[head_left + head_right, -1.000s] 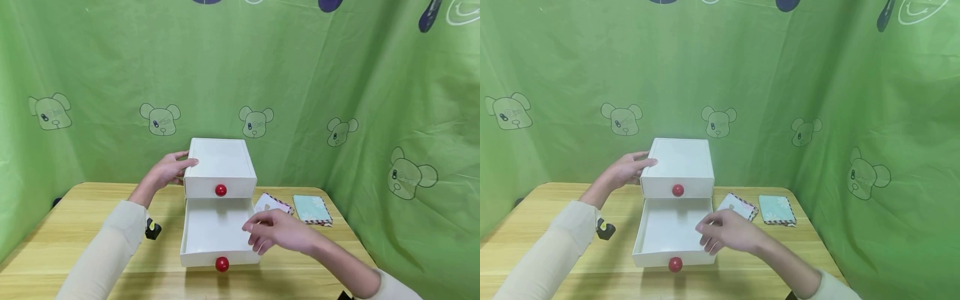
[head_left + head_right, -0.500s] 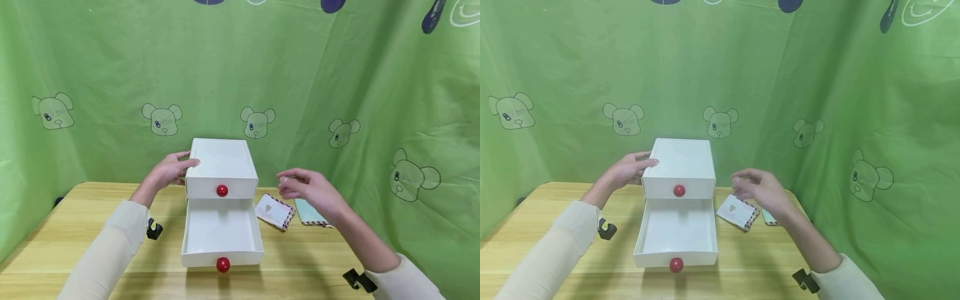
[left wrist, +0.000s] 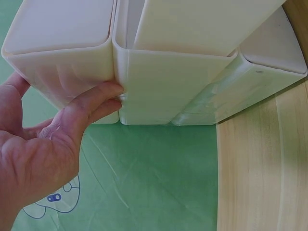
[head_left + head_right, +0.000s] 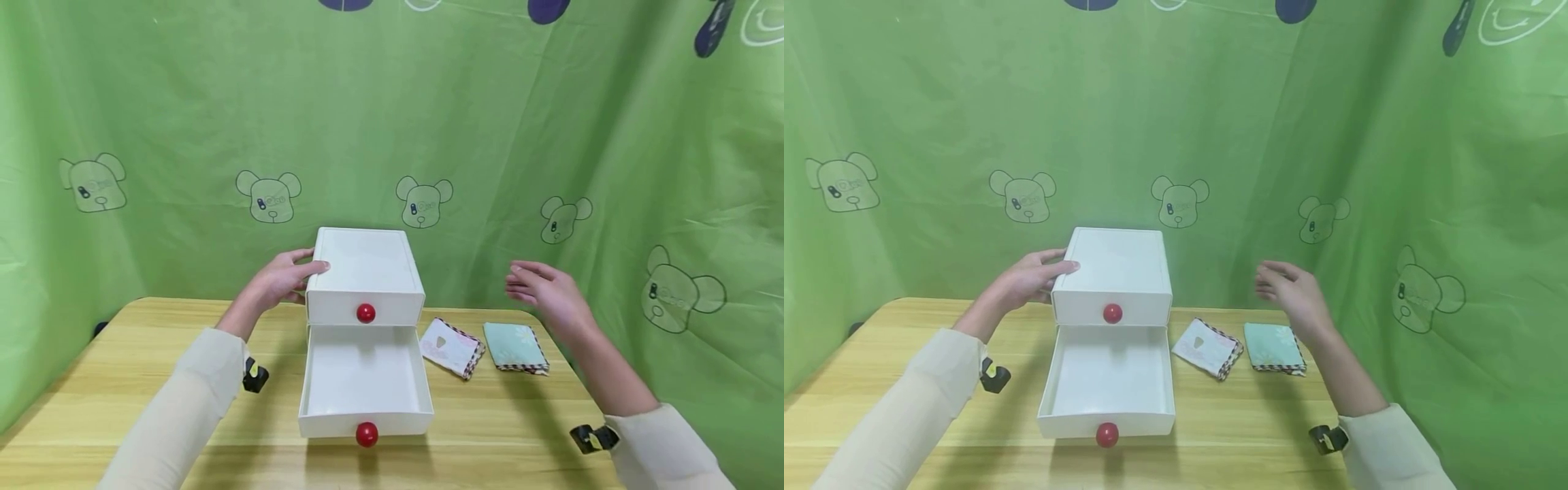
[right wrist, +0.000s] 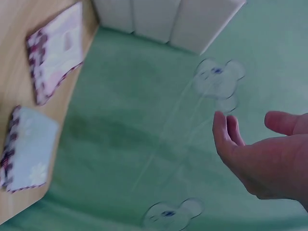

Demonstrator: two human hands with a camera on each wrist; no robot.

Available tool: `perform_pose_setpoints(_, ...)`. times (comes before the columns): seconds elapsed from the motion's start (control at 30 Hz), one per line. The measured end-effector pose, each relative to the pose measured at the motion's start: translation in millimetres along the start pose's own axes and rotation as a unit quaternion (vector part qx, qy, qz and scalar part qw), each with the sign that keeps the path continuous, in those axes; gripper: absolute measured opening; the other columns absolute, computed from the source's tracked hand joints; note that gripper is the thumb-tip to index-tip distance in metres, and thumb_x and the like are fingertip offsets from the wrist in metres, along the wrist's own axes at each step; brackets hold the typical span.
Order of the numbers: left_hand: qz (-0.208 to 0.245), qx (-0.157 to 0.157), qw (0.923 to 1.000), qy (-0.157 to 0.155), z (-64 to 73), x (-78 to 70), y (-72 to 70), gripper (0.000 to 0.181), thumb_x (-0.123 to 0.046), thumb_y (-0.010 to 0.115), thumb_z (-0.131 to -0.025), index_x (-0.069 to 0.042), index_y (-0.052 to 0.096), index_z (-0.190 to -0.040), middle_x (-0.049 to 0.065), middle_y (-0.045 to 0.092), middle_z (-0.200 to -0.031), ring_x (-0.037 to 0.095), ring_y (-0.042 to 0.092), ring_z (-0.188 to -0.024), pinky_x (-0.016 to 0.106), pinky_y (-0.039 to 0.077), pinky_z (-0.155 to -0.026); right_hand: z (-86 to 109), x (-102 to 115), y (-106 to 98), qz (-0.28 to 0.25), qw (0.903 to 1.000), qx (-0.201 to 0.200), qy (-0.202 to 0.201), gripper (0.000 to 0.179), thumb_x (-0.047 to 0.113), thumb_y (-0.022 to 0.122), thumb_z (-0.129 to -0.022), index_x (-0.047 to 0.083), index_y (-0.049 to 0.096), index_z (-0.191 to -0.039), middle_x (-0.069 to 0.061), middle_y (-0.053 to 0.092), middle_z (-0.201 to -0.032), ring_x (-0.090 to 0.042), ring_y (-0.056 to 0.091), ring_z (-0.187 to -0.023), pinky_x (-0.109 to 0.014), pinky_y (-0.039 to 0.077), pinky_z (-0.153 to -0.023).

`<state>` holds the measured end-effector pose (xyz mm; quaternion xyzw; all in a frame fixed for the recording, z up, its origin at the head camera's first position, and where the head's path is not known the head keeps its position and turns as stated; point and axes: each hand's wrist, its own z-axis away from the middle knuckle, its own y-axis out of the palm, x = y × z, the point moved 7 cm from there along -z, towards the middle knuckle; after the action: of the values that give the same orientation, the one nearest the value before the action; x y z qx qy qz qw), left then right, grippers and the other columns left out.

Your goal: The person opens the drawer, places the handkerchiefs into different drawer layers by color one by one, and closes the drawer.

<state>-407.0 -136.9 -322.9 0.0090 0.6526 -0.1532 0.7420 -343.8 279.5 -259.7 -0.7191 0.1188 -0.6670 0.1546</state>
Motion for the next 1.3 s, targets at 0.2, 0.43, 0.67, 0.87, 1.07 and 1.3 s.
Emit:
perform_pose_setpoints(0.2,0.003,0.000,1.0000,0.000,0.7,-0.6,-0.2,0.085,-0.037,0.067,-0.087,-0.019,0.016,-0.153,0.016,0.057,-0.124,0.031,0.063,-0.099,0.041,0.058,-0.078,-13.0,-34,-22,-0.005,0.9992,-0.027,0.029,0.075,0.046,0.049,-0.096,-0.003,0.023,-0.147,-0.024,0.039,-0.141,-0.023,0.051,-0.118,-0.039,0.037,-0.109)
perform_pose_setpoints(0.43,0.004,-0.002,1.0000,0.000,-0.3,0.2,-0.8,0.085,-0.038,0.068,-0.087,-0.019,0.017,-0.153,0.015,0.058,-0.122,0.031,0.063,-0.098,0.041,0.058,-0.078,-24.5,-75,-32,0.025,0.9980,0.006,0.058,0.071,0.044,0.040,-0.100,-0.003,0.018,-0.149,-0.029,0.028,-0.148,-0.042,0.037,-0.131,-0.049,0.032,-0.110)
perform_pose_setpoints(0.67,0.002,0.000,1.0000,0.004,-2.0,1.4,-1.1,0.088,-0.039,0.068,-0.086,-0.019,0.016,-0.153,0.016,0.058,-0.122,0.031,0.064,-0.097,0.041,0.058,-0.078,-33.0,-119,-42,0.026,0.9953,-0.020,0.091,0.073,0.046,0.045,-0.098,-0.004,0.023,-0.147,-0.028,0.031,-0.146,-0.041,0.039,-0.129,-0.050,0.033,-0.110)
perform_pose_setpoints(0.87,0.004,0.000,1.0000,0.004,-2.8,1.7,-0.7,0.087,-0.039,0.069,-0.085,-0.020,0.017,-0.153,0.015,0.058,-0.122,0.031,0.064,-0.097,0.041,0.058,-0.078,-35.5,-150,-50,0.014,0.9930,-0.032,0.113,0.059,0.029,0.041,-0.101,-0.008,0.026,-0.144,-0.031,0.029,-0.146,-0.035,0.046,-0.124,-0.043,0.039,-0.107)
perform_pose_setpoints(1.07,0.003,-0.002,1.0000,0.005,-3.0,0.9,-0.8,0.087,-0.039,0.069,-0.085,-0.019,0.018,-0.153,0.015,0.058,-0.122,0.031,0.064,-0.097,0.041,0.058,-0.077,-36.7,-179,-62,0.053,0.9852,-0.063,0.150,0.063,0.032,0.048,-0.098,-0.008,0.028,-0.143,-0.029,0.034,-0.145,-0.010,0.058,-0.094,-0.028,0.052,-0.090)
perform_pose_setpoints(1.3,0.005,-0.004,1.0000,0.003,-3.4,2.3,-2.2,0.086,-0.038,0.069,-0.086,-0.020,0.019,-0.153,0.015,0.059,-0.121,0.031,0.064,-0.096,0.041,0.058,-0.077,-37.0,-210,-71,0.070,0.9747,-0.105,0.185,0.062,0.028,0.057,-0.092,-0.007,0.037,-0.140,-0.029,0.044,-0.136,-0.018,0.061,-0.093,-0.042,0.050,-0.095)
